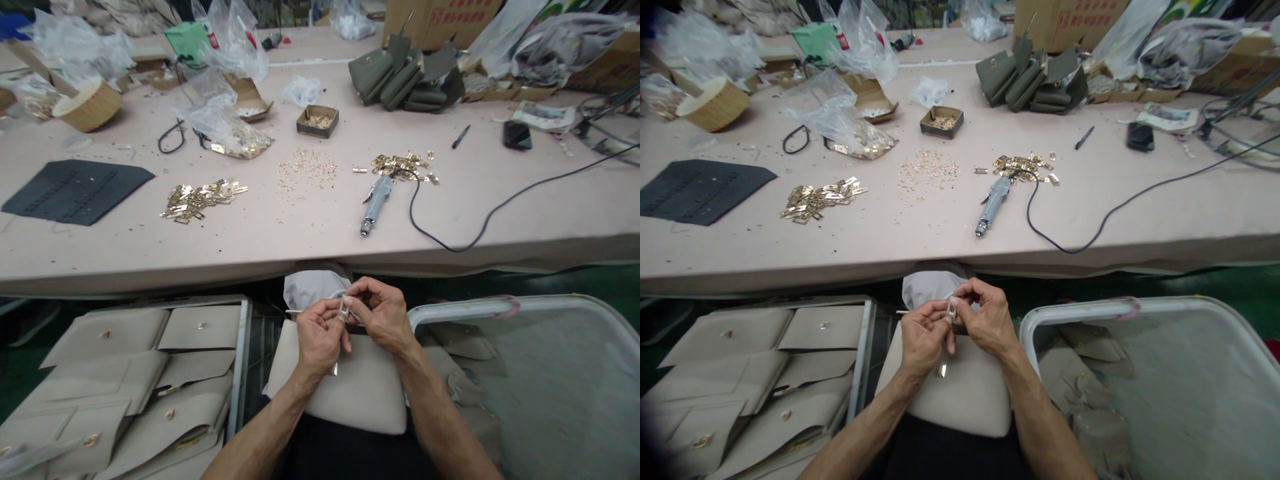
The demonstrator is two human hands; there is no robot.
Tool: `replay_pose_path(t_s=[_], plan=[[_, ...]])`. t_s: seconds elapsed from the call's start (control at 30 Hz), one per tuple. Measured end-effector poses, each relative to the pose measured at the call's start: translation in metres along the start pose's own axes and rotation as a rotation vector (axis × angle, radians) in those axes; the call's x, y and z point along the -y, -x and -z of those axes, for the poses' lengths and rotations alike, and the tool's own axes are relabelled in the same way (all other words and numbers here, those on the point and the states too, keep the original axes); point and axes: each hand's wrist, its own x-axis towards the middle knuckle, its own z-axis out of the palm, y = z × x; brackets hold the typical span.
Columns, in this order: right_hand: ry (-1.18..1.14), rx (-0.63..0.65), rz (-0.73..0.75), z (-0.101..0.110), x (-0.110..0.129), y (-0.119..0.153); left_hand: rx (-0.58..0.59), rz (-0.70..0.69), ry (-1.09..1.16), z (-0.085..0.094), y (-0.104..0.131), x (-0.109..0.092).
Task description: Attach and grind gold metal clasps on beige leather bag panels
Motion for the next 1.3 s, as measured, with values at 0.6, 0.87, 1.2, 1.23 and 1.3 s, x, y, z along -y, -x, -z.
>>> replay_pose_path(t_s=[0.6,0.87,1.2,1.23,1.3], plan=[[0.071,-0.022,0.065,0.0001,-0.0027,-0.0034,0.066,-0.028,0.002,0.0056,-0.0017,0.0047],[0.049,-0.027,0.069,-0.0045,0.0036,-0.0005,-0.019,-0.028,0.011,-0.0006,-0.0050,0.0012],[0.101,-0.051,0.116,-0.0021,-0.0022,-0.0024,0.033,0.035,0.062,-0.0009,-0.0022,-0.0040],[0.099,-0.053,0.120,-0.0025,-0.0021,-0.0026,0.015,0.032,0.068,-0.0015,-0.0019,-0.0039],[0.106,-0.055,0.128,-0.0035,-0.0018,-0.0025,-0.012,0.025,0.092,-0.0030,-0.0020,-0.0026]])
